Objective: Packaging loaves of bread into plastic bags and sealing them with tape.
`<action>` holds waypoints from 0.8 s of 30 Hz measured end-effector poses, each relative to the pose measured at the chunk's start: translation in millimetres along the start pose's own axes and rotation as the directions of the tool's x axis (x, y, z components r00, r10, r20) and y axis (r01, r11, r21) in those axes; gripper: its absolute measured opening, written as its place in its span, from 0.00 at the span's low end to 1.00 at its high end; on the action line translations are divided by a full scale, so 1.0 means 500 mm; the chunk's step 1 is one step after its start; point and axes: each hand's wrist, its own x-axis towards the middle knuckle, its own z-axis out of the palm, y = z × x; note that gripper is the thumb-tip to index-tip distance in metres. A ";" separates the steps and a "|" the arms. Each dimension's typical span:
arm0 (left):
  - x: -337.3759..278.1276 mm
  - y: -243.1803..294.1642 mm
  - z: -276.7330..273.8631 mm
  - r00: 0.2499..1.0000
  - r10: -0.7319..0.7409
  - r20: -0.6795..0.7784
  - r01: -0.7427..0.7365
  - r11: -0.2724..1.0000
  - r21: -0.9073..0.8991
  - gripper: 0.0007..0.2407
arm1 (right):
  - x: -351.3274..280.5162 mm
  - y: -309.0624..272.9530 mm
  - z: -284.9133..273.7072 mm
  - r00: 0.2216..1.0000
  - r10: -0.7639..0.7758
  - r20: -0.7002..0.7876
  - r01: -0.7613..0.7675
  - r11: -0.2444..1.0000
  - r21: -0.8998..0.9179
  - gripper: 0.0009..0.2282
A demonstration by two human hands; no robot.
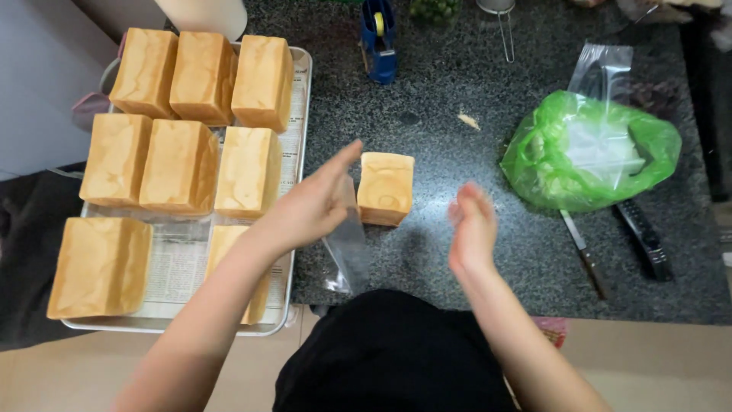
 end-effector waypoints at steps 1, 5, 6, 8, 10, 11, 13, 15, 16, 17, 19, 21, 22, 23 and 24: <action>-0.009 0.015 -0.019 1.000 0.000 0.008 0.000 1.000 0.006 0.37 | -0.025 -0.041 0.034 1.000 0.003 -0.006 -0.003 1.000 0.008 0.12; -0.036 0.061 -0.080 0.989 0.131 0.064 -0.118 0.976 -0.183 0.41 | -0.115 -0.188 0.165 0.805 -0.268 0.530 0.431 0.877 -0.211 0.17; -0.042 0.068 -0.091 0.982 0.148 0.118 -0.117 0.965 -0.236 0.42 | -0.135 -0.221 0.196 0.681 -0.240 0.692 0.521 0.823 -0.228 0.19; -0.051 0.071 -0.105 0.968 0.205 0.146 -0.158 0.946 -0.284 0.42 | -0.136 -0.230 0.233 0.599 -0.199 0.776 0.553 0.803 -0.221 0.23; -0.061 0.072 -0.118 0.951 0.262 0.167 -0.196 0.923 -0.332 0.42 | -0.126 -0.233 0.259 0.504 -0.152 0.850 0.587 0.782 -0.208 0.28; -0.069 0.071 -0.124 0.946 0.292 0.139 -0.220 0.897 -0.382 0.41 | -0.117 -0.231 0.267 0.476 -0.051 0.878 0.486 0.847 -0.215 0.29; -0.079 0.068 -0.137 0.941 0.321 0.110 -0.247 0.870 -0.427 0.40 | -0.101 -0.215 0.275 0.432 0.043 0.901 0.380 0.897 -0.225 0.30; -0.083 0.063 -0.149 0.959 0.283 0.000 -0.258 0.876 -0.408 0.38 | -0.084 -0.190 0.272 0.432 0.139 0.891 0.224 0.940 -0.255 0.24; -0.083 0.051 -0.150 0.959 0.285 -0.002 -0.261 0.876 -0.405 0.38 | -0.081 -0.189 0.274 0.431 0.136 0.892 0.228 0.940 -0.253 0.24; -0.083 0.039 -0.148 0.969 0.239 -0.057 -0.243 0.895 -0.375 0.37 | -0.079 -0.187 0.274 0.480 0.114 0.870 0.240 0.937 -0.255 0.20; -0.081 0.021 -0.144 0.974 0.194 -0.114 -0.222 0.911 -0.347 0.37 | -0.078 -0.192 0.277 0.528 0.090 0.844 0.253 0.933 -0.258 0.15; -0.079 0.009 -0.137 0.953 0.204 -0.222 -0.265 0.918 -0.294 0.33 | -0.083 -0.204 0.280 0.602 0.071 0.795 0.289 0.909 -0.300 0.08; -0.074 0.006 -0.134 0.953 0.206 -0.221 -0.267 0.917 -0.297 0.33 | -0.087 -0.215 0.281 0.605 0.071 0.793 0.289 0.908 -0.302 0.08; -0.068 0.003 -0.132 0.942 0.213 -0.261 -0.281 0.924 -0.259 0.29 | -0.090 -0.226 0.283 0.615 0.077 0.785 0.307 0.893 -0.329 0.06; -0.062 -0.001 -0.129 0.928 0.221 -0.300 -0.292 0.930 -0.221 0.25 | -0.094 -0.237 0.285 0.625 0.083 0.776 0.325 0.876 -0.356 0.05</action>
